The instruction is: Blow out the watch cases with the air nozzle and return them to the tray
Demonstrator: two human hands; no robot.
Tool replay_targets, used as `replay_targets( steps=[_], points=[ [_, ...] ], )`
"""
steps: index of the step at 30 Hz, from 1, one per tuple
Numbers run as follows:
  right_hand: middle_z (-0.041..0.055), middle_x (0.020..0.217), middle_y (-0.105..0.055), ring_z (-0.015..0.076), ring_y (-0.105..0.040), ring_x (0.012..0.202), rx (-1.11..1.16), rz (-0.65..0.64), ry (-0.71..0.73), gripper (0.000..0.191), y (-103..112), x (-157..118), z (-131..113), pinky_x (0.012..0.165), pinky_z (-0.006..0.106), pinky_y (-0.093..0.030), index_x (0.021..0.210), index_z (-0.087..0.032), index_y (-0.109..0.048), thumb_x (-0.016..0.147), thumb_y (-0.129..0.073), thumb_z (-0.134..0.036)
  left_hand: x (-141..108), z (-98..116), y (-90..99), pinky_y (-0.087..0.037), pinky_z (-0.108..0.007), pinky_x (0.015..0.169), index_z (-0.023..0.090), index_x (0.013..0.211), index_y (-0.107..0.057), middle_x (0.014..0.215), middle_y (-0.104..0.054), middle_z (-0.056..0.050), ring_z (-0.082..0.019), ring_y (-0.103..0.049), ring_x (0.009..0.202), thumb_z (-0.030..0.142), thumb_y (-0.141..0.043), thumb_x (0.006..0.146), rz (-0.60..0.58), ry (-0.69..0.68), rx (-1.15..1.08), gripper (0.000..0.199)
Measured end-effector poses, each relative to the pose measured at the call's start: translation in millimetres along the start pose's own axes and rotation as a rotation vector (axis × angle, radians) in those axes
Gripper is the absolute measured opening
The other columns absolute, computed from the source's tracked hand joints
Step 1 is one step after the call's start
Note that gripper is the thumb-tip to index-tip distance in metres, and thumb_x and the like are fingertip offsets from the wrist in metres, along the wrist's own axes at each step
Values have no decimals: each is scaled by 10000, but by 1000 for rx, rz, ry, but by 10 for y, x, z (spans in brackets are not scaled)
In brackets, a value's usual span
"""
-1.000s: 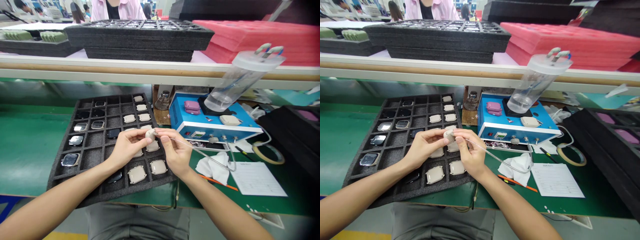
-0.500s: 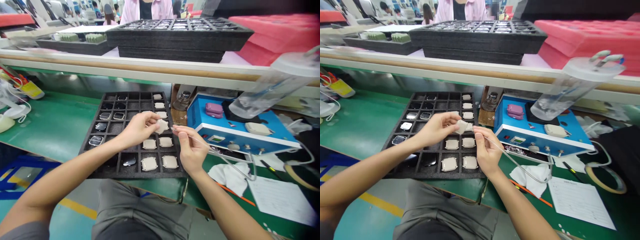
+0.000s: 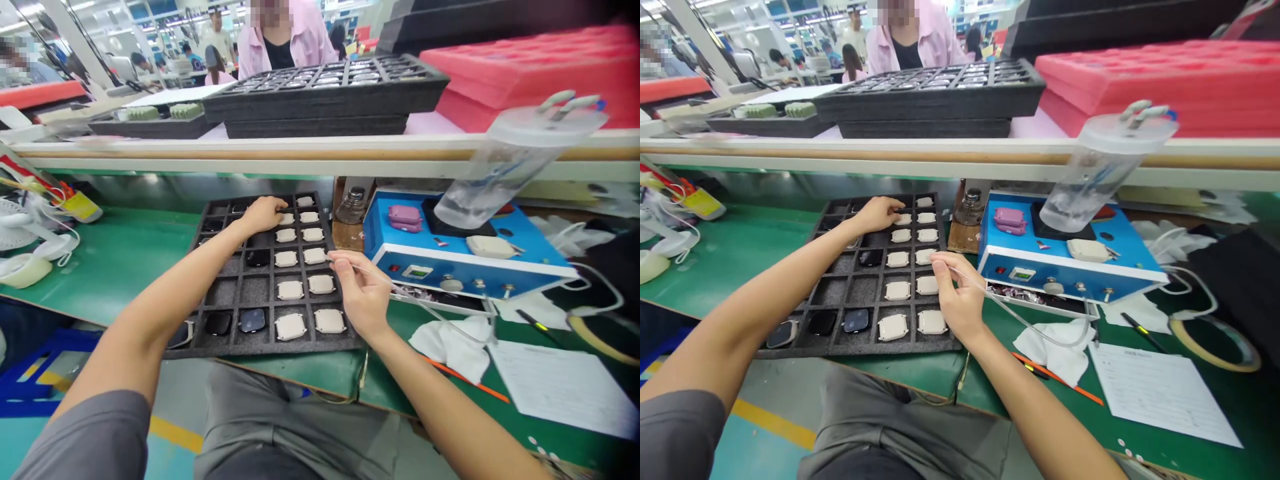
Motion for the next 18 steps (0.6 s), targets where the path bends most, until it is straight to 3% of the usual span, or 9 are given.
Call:
replay_targets(
  steps=[3, 7, 12, 18],
  points=[
    [62, 987, -774, 188, -739, 920, -3, 10, -12, 188, 21, 0, 1, 793, 335, -640, 967, -219, -784, 966, -662, -362, -294, -129, 243, -458, -372, 1037, 183, 1216, -774, 1243, -764, -112, -315, -680, 1160, 202, -699, 773, 15, -19, 104, 450],
    [64, 1005, -777, 195, -740, 911, -33, 12, -66, 230, 40, -22, 62, 818, 357, -644, 992, -217, -784, 970, -653, -406, -797, -442, 462, -494, -356, 984, 192, 1105, -816, 1136, -804, -96, -310, -722, 1084, 235, -685, 806, -87, 4, 274, 329],
    [56, 980, -769, 178, -748, 854, -11, 27, -99, 252, 47, -48, 83, 800, 344, -666, 980, -206, -771, 959, -667, -434, -1144, -679, 426, -492, -337, 1011, 214, 1198, -782, 1240, -774, -68, -284, -709, 1156, 284, -599, 895, -157, 17, 332, 361],
    [61, 1014, -730, 180, -761, 885, -30, 38, -48, 279, 38, -47, 15, 809, 355, -682, 1007, -203, -740, 1013, -576, -429, -1097, -539, 270, -516, -362, 966, 205, 1337, -688, 1321, -716, -109, -299, -691, 1177, 296, -508, 974, -238, -60, 540, 416]
  ],
)
Point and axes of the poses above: each hand's wrist, its own x-axis towards the middle knuckle, its own y-axis out of the back of the hand, z = x × y, the point moved 8 cm from there along x, towards the middle knuckle
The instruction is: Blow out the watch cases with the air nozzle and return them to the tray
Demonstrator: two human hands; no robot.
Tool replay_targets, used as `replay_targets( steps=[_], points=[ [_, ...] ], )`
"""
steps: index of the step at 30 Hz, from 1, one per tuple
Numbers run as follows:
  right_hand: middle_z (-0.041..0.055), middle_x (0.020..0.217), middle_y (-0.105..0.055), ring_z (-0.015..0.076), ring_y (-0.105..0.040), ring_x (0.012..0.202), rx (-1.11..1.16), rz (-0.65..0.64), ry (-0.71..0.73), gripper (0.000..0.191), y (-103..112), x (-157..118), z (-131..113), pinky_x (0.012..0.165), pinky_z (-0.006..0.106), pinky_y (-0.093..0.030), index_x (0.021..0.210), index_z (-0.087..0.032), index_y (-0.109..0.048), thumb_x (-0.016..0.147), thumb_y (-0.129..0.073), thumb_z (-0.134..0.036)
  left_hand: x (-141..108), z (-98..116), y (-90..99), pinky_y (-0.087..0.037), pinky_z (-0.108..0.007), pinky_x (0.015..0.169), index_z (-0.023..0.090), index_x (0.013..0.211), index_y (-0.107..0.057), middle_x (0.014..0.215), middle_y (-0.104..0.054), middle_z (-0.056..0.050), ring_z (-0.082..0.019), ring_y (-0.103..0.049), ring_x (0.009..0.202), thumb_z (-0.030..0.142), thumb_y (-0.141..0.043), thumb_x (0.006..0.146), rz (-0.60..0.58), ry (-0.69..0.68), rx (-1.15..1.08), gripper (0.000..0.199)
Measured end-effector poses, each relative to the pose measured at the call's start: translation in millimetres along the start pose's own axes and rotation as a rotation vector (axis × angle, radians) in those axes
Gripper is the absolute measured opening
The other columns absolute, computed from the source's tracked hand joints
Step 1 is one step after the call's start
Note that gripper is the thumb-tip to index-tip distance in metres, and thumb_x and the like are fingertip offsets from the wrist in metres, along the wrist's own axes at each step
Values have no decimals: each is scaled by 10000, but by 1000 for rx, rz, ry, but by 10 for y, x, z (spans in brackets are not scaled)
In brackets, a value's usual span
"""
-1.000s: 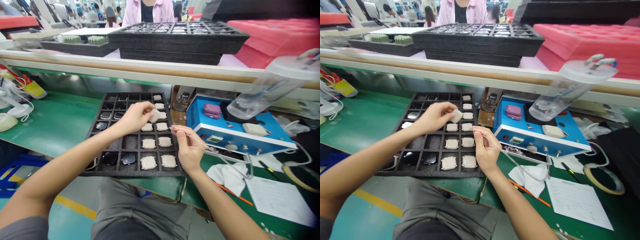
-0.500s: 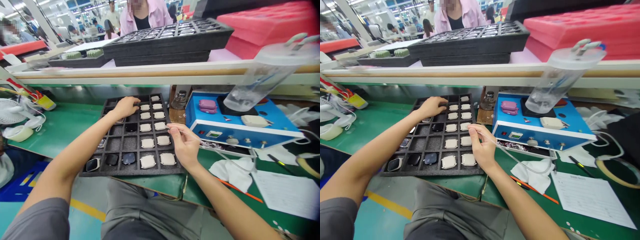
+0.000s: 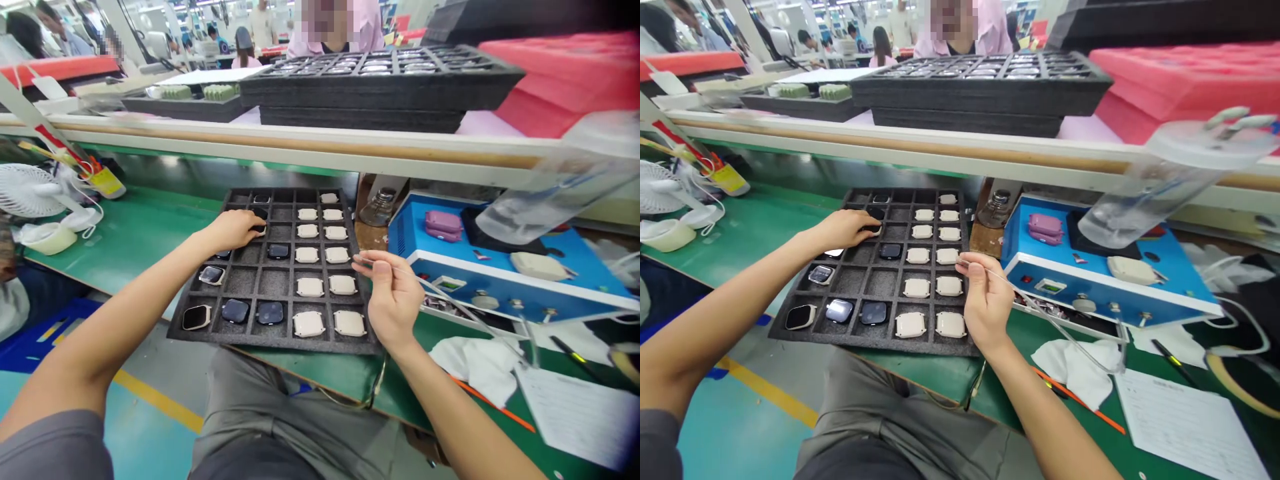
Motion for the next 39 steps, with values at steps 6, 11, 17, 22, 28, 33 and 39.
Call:
replay_targets(
  steps=[6, 11, 17, 22, 28, 33, 39],
  points=[
    [76, 1058, -719, 196, -734, 964, -68, -50, 61, 263, -44, 13, -41, 850, 384, -677, 1038, -216, -735, 1032, -539, -393, -21, 107, -19, -524, -368, 830, 179, 1474, -537, 1176, -742, -166, -304, -750, 984, 164, -357, 1014, -12, -24, 205, 494],
    [73, 1038, -735, 198, -735, 929, -78, -44, 53, 260, -38, 29, -32, 839, 390, -673, 1022, -215, -741, 1023, -556, -397, -33, 35, 14, -522, -370, 871, 200, 1405, -601, 1178, -759, -155, -310, -743, 1041, 233, -452, 1014, -3, -53, 195, 419],
    [64, 1026, -737, 193, -726, 952, -47, -9, 74, 229, -15, 26, -47, 835, 370, -662, 1026, -225, -749, 1022, -565, -362, -61, 436, 342, -548, -390, 906, 168, 1223, -717, 1149, -789, -124, -291, -750, 1015, 320, -580, 953, 351, 88, -627, 339],
    [73, 1034, -743, 214, -715, 1003, -42, 54, 104, 214, 39, 30, -66, 896, 423, -641, 1021, -227, -754, 1017, -574, -344, 61, 1374, 152, -574, -299, 735, 119, 1059, -730, 972, -801, -111, -209, -747, 835, 351, -788, 791, 148, -2, -1593, 359],
    [84, 1060, -771, 233, -734, 1012, -70, -4, 66, 218, 12, 36, -31, 934, 459, -629, 1039, -228, -765, 1013, -581, -343, 22, 1584, -58, -562, -264, 731, 127, 1018, -736, 906, -806, -78, -168, -733, 796, 333, -917, 668, 64, 84, -1886, 445],
    [76, 1072, -774, 235, -738, 1040, -59, -11, 56, 200, 14, 24, -30, 941, 457, -631, 1050, -235, -766, 1012, -588, -318, 10, 1555, -108, -572, -275, 763, 126, 1023, -760, 932, -816, -84, -185, -754, 824, 314, -938, 648, 62, 87, -1915, 456],
    [73, 1058, -774, 240, -744, 1049, -65, -4, 69, 188, 21, 17, -50, 938, 459, -636, 1038, -229, -766, 1011, -593, -298, -5, 1562, -77, -594, -343, 875, 131, 1009, -778, 964, -818, -86, -223, -773, 884, 313, -939, 651, 90, 76, -1900, 432]
  ],
)
Point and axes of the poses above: each hand's wrist, its own x-axis towards the middle knuckle, its own y-axis out of the back of the hand, z = x × y, the point moved 8 cm from there along x, towards the middle knuckle
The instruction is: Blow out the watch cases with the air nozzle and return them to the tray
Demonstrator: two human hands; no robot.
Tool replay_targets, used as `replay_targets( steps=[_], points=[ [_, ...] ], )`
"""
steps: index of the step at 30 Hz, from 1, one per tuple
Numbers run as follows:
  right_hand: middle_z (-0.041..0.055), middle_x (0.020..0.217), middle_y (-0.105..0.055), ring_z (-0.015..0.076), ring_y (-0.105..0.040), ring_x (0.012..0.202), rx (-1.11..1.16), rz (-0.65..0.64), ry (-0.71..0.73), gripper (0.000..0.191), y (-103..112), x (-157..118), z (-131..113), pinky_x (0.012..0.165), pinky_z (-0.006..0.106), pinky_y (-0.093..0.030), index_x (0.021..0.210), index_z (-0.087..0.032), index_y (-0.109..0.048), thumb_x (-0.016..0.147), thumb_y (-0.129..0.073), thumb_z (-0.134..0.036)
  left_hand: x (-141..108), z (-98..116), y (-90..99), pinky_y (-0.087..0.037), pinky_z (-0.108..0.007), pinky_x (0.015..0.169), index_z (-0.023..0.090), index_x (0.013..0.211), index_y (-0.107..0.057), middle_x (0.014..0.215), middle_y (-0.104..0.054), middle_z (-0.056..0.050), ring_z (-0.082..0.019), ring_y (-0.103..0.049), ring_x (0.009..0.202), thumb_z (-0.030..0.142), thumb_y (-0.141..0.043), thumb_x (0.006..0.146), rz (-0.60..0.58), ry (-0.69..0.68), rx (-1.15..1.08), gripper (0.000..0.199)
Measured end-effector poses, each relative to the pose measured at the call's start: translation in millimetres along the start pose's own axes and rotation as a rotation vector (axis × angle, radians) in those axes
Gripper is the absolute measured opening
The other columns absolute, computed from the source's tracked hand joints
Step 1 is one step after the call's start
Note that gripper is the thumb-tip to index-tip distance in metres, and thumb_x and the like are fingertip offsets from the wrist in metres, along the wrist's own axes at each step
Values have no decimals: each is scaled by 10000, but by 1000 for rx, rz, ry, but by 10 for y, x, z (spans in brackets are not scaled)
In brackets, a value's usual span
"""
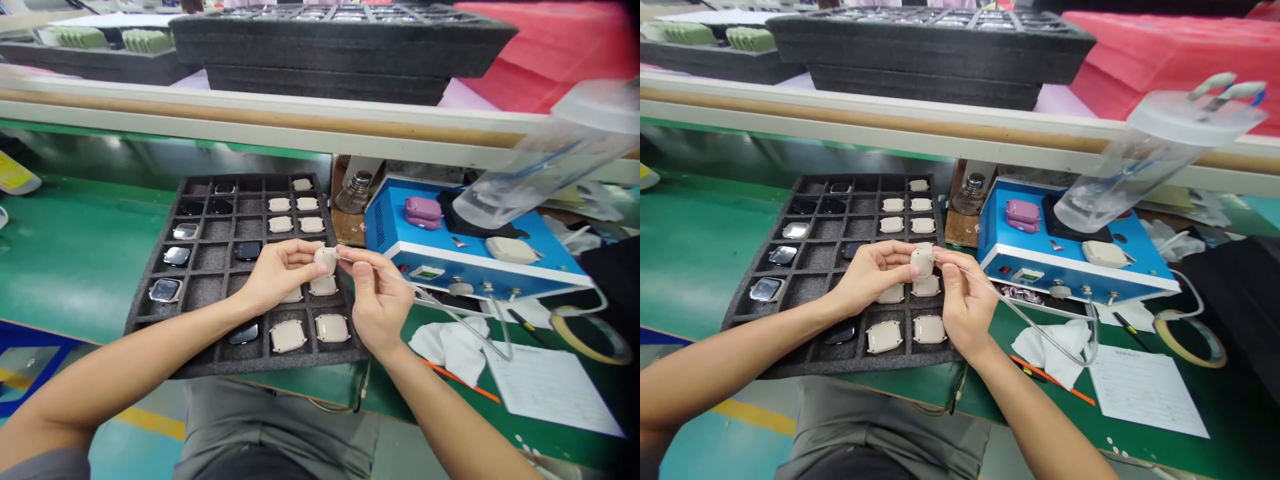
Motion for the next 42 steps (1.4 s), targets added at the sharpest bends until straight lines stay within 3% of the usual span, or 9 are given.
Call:
replay_targets(
  steps=[8, 42],
  points=[
    [80, 1064, -770, 247, -743, 1060, -16, 14, -1, 194, 10, -1, -10, 931, 473, -647, 1032, -235, -759, 1015, -582, -312, -4, 30, -8, -608, -401, 927, 146, 1013, -798, 1006, -821, -96, -263, -783, 926, 315, -930, 666, 2, -32, 12, 408],
    [89, 1073, -756, 273, -731, 1077, -5, 21, 30, 163, 13, -4, -24, 952, 530, -629, 988, -242, -744, 1001, -592, -298, 1, 63, -21, -607, -407, 967, 164, 1068, -811, 1089, -816, -91, -276, -777, 1003, 320, -911, 707, -29, -109, 48, 406]
  ],
)
Point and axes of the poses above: each hand's wrist, its own x-axis towards the middle knuckle, its own y-axis out of the back of the hand, z = x × y, the point moved 8 cm from there along x, towards the middle knuckle
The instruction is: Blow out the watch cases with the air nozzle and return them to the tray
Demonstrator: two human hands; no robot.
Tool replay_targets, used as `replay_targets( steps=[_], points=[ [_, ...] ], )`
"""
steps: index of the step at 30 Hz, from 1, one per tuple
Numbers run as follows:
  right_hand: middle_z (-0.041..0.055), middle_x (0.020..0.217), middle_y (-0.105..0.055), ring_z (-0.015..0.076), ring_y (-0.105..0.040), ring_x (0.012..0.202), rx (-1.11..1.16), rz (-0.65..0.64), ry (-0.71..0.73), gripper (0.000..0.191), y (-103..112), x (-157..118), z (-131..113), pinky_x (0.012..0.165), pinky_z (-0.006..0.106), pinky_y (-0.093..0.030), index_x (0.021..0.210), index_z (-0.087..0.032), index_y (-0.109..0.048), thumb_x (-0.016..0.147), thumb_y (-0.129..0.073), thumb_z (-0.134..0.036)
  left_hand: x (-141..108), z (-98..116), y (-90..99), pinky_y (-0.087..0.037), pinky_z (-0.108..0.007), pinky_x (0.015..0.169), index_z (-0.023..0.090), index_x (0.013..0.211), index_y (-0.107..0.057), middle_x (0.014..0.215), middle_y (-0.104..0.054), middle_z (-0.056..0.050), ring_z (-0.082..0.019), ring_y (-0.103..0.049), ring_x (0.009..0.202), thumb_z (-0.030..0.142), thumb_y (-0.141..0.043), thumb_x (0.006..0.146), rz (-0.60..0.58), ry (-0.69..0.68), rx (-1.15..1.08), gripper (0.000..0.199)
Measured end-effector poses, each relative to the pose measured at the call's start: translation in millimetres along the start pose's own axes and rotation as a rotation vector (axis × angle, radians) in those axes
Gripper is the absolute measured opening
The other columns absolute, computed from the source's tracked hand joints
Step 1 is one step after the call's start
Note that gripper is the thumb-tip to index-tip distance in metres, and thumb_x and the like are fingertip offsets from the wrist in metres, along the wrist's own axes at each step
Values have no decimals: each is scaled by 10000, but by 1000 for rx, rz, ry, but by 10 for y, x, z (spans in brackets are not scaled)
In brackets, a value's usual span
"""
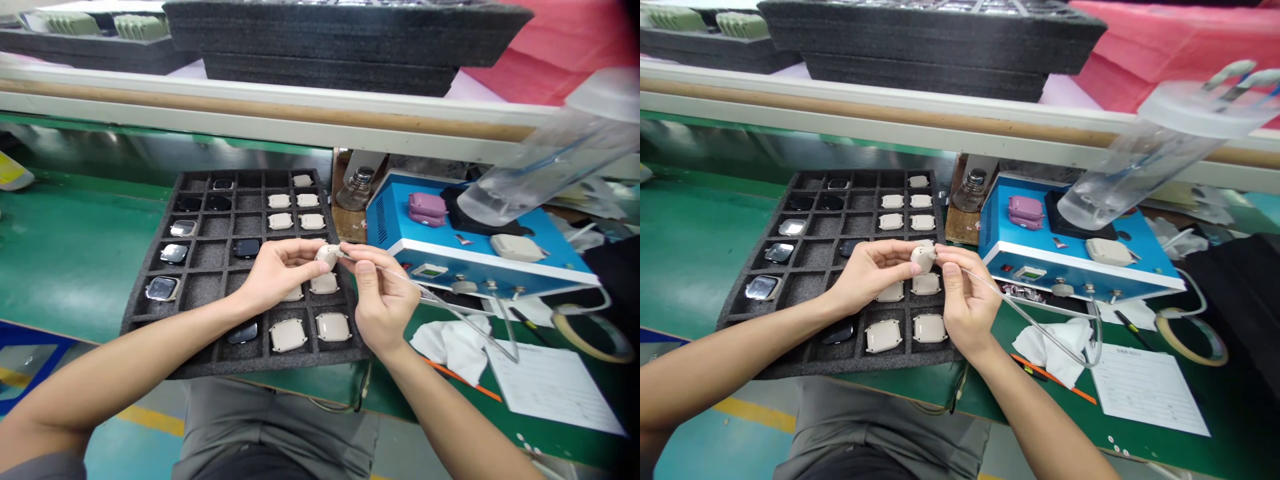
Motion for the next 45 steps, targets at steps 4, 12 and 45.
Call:
replay_targets(
  steps=[4, 12, 45],
  points=[
    [89, 1071, -756, 263, -734, 1060, -8, -11, -3, 168, -10, 16, 8, 947, 512, -635, 987, -241, -741, 1003, -587, -307, 5, 22, 8, -603, -403, 976, 168, 1072, -813, 1104, -812, -92, -275, -775, 1013, 311, -910, 709, 5, 9, 18, 402],
    [88, 1075, -759, 245, -731, 1061, -15, -42, 9, 188, -34, 58, 18, 959, 483, -636, 1008, -240, -734, 1015, -565, -322, 32, 10, 47, -608, -424, 965, 179, 1049, -817, 1047, -822, -93, -280, -779, 976, 344, -937, 663, 37, 26, 27, 436],
    [75, 1050, -750, 229, -722, 1040, 44, -44, 51, 172, -46, 66, -14, 928, 446, -630, 1036, -244, -754, 1005, -585, -237, 23, 36, 53, -626, -361, 893, 167, 1032, -817, 991, -829, -81, -238, -783, 902, 309, -939, 658, 44, 16, 14, 418]
  ],
)
Point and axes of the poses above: each hand's wrist, its own x-axis towards the middle knuckle, its own y-axis out of the back of the hand, z = x × y, the point moved 8 cm from there along x, towards the middle knuckle
